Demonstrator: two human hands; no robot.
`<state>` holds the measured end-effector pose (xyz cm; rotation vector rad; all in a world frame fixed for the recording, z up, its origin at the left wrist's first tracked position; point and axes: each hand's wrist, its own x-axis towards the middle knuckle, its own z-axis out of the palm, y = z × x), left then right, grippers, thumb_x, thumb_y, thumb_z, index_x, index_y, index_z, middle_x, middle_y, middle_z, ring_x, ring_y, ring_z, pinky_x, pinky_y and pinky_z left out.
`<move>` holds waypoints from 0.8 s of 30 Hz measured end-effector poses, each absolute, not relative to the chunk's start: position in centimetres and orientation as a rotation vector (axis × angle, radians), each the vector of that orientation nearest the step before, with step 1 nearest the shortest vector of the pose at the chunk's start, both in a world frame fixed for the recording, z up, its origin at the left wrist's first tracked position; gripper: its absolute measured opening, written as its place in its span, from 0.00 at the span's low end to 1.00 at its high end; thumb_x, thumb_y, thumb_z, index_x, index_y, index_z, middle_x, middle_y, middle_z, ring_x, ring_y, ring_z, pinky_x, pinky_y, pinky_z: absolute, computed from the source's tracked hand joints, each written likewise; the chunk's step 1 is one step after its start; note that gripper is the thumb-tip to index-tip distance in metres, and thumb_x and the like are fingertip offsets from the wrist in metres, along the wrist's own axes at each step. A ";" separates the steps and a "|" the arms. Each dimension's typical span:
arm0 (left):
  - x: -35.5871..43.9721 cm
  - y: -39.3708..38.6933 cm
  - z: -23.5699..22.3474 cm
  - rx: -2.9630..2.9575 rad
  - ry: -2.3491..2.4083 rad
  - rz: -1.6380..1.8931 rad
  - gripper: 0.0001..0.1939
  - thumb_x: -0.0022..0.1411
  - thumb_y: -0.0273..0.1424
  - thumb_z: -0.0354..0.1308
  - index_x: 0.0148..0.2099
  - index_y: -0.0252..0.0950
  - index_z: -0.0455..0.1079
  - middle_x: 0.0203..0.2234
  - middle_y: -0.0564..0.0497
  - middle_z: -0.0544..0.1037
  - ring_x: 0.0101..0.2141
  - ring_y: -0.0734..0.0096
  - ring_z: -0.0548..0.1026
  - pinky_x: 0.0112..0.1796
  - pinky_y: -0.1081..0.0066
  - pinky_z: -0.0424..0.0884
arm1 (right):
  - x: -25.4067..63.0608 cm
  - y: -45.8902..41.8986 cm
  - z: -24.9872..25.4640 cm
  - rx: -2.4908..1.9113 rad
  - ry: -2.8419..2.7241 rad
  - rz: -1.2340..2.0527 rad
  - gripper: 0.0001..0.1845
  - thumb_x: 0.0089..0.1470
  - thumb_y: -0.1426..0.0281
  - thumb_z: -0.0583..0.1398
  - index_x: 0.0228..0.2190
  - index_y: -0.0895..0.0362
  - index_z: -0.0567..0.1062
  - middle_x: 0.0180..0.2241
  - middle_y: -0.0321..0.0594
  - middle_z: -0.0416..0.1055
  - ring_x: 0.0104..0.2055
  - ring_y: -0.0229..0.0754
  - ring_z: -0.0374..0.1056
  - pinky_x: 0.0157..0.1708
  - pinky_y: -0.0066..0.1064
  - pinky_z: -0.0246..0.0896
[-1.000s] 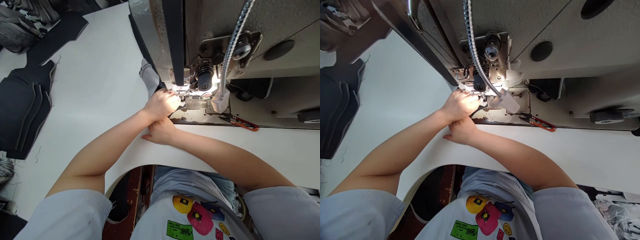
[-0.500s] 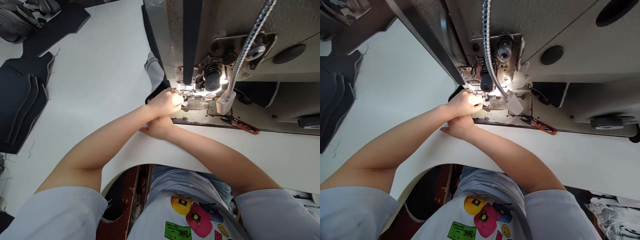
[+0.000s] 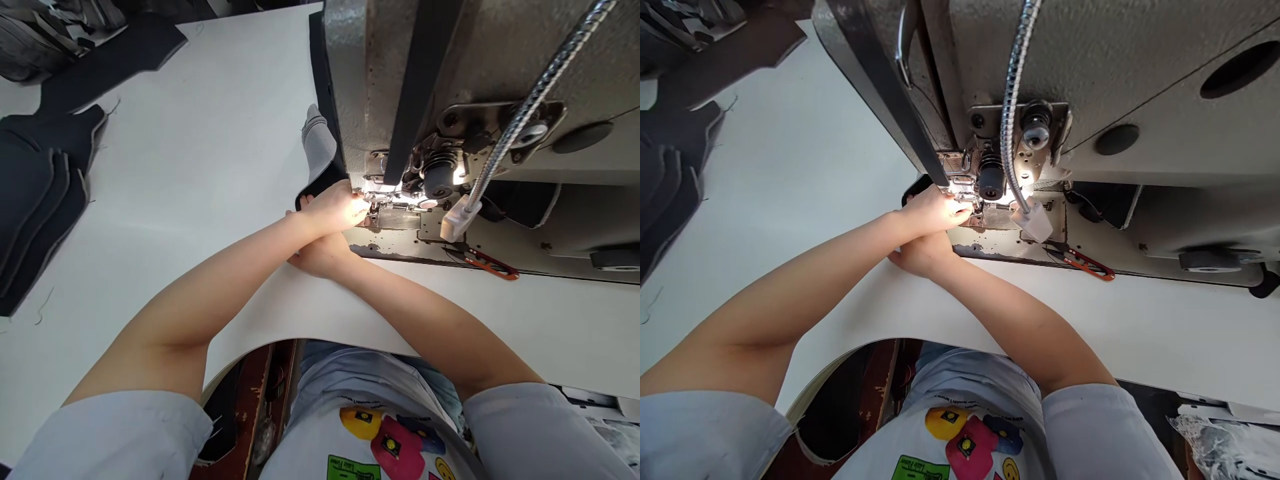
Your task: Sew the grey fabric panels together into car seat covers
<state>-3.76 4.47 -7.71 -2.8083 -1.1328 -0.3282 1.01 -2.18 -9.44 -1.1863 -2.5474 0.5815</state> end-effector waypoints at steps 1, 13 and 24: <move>-3.7 4.4 -7.6 -2.813 -1.145 -0.321 0.09 0.58 0.23 0.50 0.29 0.34 0.70 0.28 0.46 0.76 0.32 0.62 0.73 0.38 0.64 0.69 | 1.0 -2.2 -9.4 -1.186 -2.547 0.579 0.37 0.62 0.57 0.55 0.66 0.62 0.55 0.62 0.56 0.63 0.65 0.61 0.56 0.63 0.52 0.50; -3.5 4.5 -7.6 -2.816 -1.195 -0.270 0.09 0.58 0.21 0.50 0.30 0.33 0.71 0.30 0.45 0.77 0.35 0.61 0.73 0.40 0.64 0.68 | 1.1 -2.2 -9.3 -1.175 -2.542 0.516 0.37 0.62 0.58 0.55 0.66 0.63 0.54 0.63 0.56 0.59 0.67 0.58 0.53 0.65 0.48 0.50; -3.6 5.3 -7.8 -2.822 -1.069 -0.270 0.10 0.56 0.19 0.49 0.31 0.34 0.70 0.29 0.47 0.77 0.32 0.63 0.73 0.38 0.65 0.68 | 1.2 -2.2 -9.2 -1.150 -2.504 0.563 0.35 0.61 0.60 0.56 0.64 0.64 0.59 0.64 0.56 0.60 0.67 0.60 0.51 0.67 0.51 0.44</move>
